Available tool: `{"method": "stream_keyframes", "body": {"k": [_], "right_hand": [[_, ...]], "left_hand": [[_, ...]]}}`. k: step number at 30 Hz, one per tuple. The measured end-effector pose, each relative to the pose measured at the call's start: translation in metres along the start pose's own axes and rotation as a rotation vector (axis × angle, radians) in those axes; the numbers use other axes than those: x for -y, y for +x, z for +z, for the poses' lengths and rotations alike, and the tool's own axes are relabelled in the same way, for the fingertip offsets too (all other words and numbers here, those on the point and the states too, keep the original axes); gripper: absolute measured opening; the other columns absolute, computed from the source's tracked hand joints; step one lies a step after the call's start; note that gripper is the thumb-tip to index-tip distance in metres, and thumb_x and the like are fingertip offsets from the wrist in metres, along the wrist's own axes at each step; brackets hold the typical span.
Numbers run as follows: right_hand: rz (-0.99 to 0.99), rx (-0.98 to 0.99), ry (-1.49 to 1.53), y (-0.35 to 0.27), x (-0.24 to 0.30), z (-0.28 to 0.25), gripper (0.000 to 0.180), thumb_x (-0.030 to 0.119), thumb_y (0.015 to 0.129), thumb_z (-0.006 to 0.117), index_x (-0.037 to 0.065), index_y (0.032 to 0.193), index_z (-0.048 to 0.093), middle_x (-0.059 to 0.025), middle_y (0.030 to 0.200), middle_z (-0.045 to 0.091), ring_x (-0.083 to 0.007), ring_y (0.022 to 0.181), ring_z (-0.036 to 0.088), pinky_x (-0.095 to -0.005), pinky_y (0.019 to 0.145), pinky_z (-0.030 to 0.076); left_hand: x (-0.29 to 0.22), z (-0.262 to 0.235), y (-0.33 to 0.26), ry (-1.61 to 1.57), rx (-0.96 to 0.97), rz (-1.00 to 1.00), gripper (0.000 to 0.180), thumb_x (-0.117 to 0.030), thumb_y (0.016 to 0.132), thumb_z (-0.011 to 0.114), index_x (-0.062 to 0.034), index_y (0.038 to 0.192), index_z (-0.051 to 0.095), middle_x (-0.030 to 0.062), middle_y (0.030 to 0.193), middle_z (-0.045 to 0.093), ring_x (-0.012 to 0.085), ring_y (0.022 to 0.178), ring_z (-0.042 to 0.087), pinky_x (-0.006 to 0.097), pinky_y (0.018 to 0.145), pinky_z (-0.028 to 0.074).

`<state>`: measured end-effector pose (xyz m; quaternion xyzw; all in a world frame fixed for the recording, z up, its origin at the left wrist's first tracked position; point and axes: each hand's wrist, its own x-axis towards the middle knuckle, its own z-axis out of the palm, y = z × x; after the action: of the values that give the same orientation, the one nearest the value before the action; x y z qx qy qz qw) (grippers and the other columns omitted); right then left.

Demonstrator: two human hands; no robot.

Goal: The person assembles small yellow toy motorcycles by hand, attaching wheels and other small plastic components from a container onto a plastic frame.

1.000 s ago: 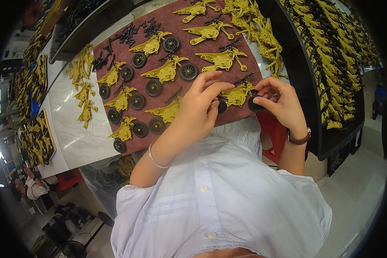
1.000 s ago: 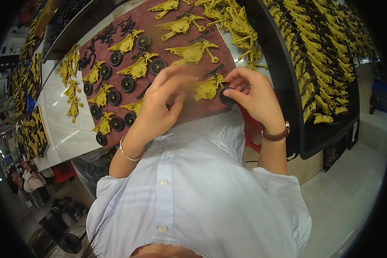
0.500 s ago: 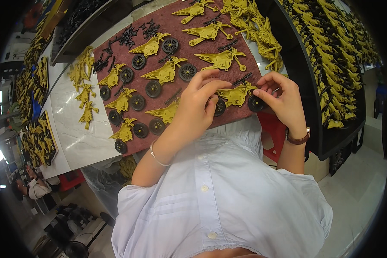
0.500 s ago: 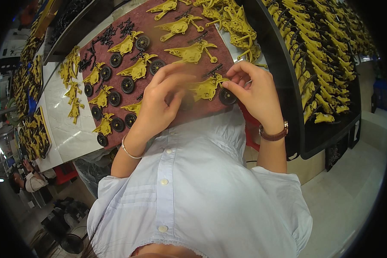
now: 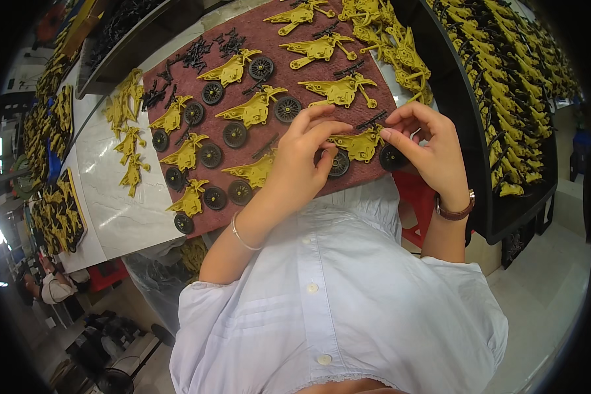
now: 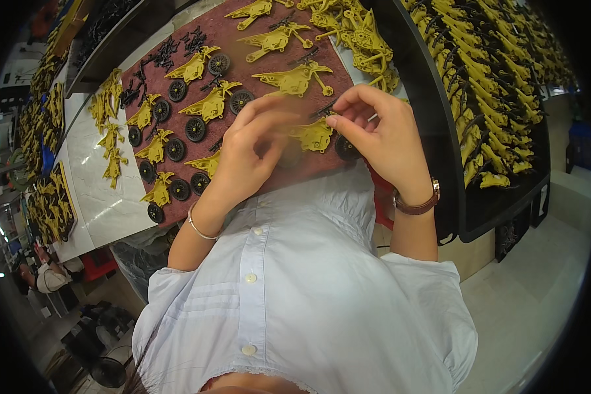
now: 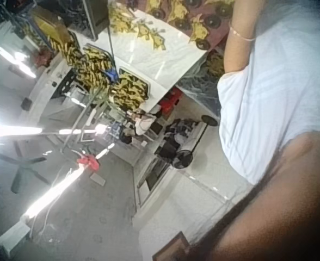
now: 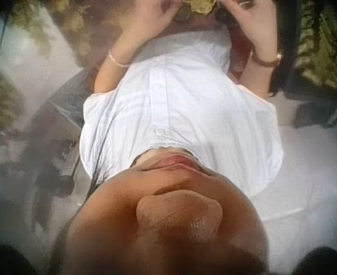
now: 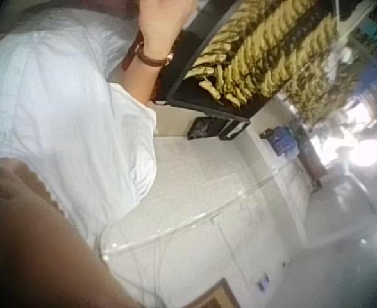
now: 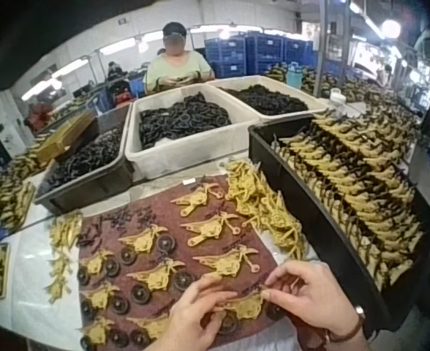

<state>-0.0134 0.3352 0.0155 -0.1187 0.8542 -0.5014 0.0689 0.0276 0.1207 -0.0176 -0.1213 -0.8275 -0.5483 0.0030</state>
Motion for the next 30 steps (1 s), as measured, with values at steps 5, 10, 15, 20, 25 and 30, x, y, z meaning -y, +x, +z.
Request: {"method": "stream_keyframes", "body": {"k": [5, 10, 15, 20, 25, 30], "right_hand": [[-0.083, -0.010, 0.032, 0.018, 0.016, 0.004, 0.015, 0.012, 0.080, 0.075, 0.002, 0.088, 0.067, 0.0012, 0.073, 0.064, -0.0035, 0.064, 0.056, -0.0195, 0.057, 0.043], [-0.290, -0.068, 0.277, 0.070, 0.034, 0.014, 0.018, 0.014, 0.083, 0.073, 0.001, 0.096, 0.068, -0.0006, 0.079, 0.066, -0.0049, 0.069, 0.060, -0.0200, 0.061, 0.047], [-0.325, -0.303, 0.430, 0.191, 0.070, 0.026, 0.012, 0.011, 0.090, 0.064, 0.001, 0.096, 0.066, -0.0036, 0.084, 0.066, -0.0102, 0.074, 0.062, -0.0244, 0.066, 0.049], [-0.320, -0.265, 0.113, 0.329, 0.049, 0.039, 0.019, 0.019, 0.079, 0.070, 0.002, 0.088, 0.068, -0.0138, 0.081, 0.070, -0.0265, 0.080, 0.068, -0.0367, 0.074, 0.054], [-0.149, 0.013, -0.774, 0.399, 0.055, 0.044, 0.039, 0.034, 0.071, 0.076, 0.005, 0.098, 0.071, -0.0168, 0.099, 0.070, -0.0326, 0.097, 0.067, -0.0416, 0.082, 0.054], [0.148, 0.364, -1.228, 0.432, 0.061, 0.002, 0.054, 0.045, 0.079, 0.068, 0.010, 0.121, 0.065, -0.0118, 0.122, 0.065, -0.0273, 0.110, 0.062, -0.0419, 0.090, 0.049]], "left_hand": [[0.000, -0.003, -0.001, 0.035, -0.003, 0.032, 0.038, 0.011, 0.076, 0.059, -0.0052, 0.109, 0.067, 0.0175, 0.128, 0.052, 0.0275, 0.107, 0.062, 0.033, 0.081, 0.054], [-0.015, -0.020, -0.001, 0.016, -0.071, 0.049, 0.032, 0.004, 0.077, 0.066, -0.0027, 0.109, 0.066, 0.0166, 0.124, 0.054, 0.0293, 0.107, 0.061, 0.034, 0.085, 0.052], [-0.027, -0.055, -0.016, 0.149, -0.267, 0.113, 0.028, 0.004, 0.080, 0.067, 0.0005, 0.108, 0.066, 0.0107, 0.118, 0.059, 0.0166, 0.102, 0.057, 0.026, 0.079, 0.046], [-0.019, -0.076, -0.046, 0.119, -0.387, 0.046, 0.026, 0.006, 0.082, 0.064, 0.0023, 0.107, 0.065, 0.0123, 0.115, 0.060, 0.0165, 0.102, 0.057, 0.026, 0.080, 0.045], [-0.008, -0.097, -0.102, 0.031, -0.745, -0.110, 0.019, 0.007, 0.086, 0.061, 0.0064, 0.105, 0.064, 0.0134, 0.107, 0.062, 0.0203, 0.099, 0.061, 0.031, 0.088, 0.047], [0.003, -0.105, -0.139, 0.039, -0.981, -0.297, 0.014, 0.004, 0.091, 0.057, 0.0061, 0.104, 0.063, 0.0115, 0.103, 0.063, 0.0162, 0.093, 0.061, 0.027, 0.085, 0.048]]}}
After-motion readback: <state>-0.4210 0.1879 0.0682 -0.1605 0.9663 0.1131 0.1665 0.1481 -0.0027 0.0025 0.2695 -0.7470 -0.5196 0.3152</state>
